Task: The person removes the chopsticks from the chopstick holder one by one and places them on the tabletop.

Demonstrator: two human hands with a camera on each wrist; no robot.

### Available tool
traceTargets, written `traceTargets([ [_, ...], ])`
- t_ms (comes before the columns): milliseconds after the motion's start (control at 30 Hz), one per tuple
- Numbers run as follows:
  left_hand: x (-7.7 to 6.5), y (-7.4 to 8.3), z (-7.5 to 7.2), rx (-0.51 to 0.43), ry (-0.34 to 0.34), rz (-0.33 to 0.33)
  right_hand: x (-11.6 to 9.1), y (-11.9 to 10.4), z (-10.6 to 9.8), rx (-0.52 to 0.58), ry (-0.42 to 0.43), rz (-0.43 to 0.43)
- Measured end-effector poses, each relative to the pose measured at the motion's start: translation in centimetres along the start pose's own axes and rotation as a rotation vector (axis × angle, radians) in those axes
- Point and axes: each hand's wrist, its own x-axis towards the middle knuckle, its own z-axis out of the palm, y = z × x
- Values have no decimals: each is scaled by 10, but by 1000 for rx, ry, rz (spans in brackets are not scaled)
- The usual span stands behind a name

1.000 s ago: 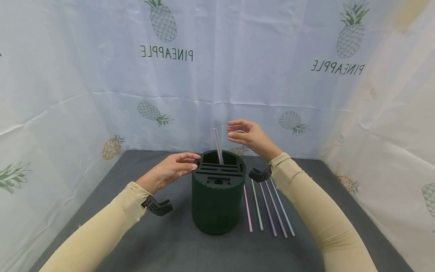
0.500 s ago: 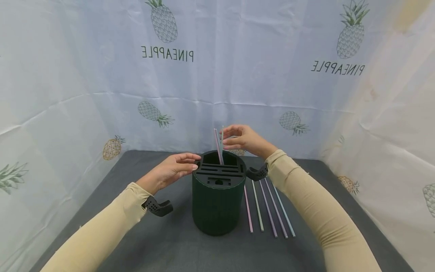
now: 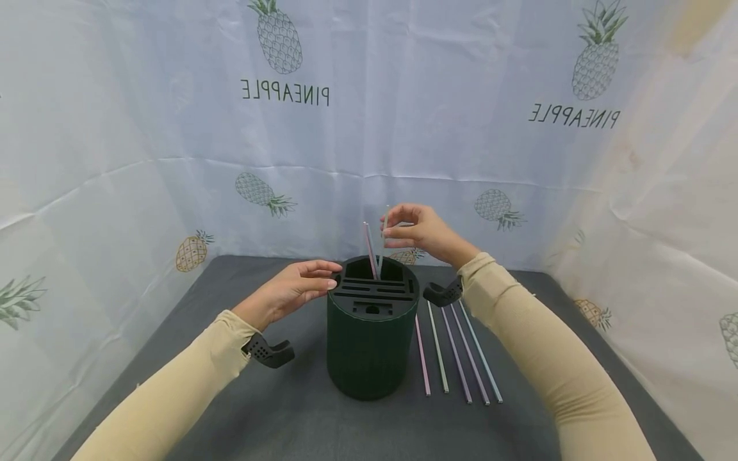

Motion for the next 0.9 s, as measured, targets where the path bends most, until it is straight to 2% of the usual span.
traceTargets([
  [233, 0, 0, 0, -1, 2, 1, -17, -33, -18, 219, 100, -258],
  [400, 0, 1, -1, -2, 0, 0, -28, -52, -38, 389, 250, -442],
  [533, 1, 1, -1, 0, -1, 2, -37, -59, -55, 514, 374, -550],
  [600, 1, 1, -1, 0, -1, 1, -43, -60, -64, 560, 421, -579],
  [700, 0, 1, -1, 2, -2, 0, -54, -57, -79, 558, 484, -584],
  [800, 0, 1, -1, 4, -4, 1, -65, -47, -95, 498, 542, -541],
  [900, 0, 0, 0, 4, -7, 2, -75, -27, -108, 398, 591, -455],
])
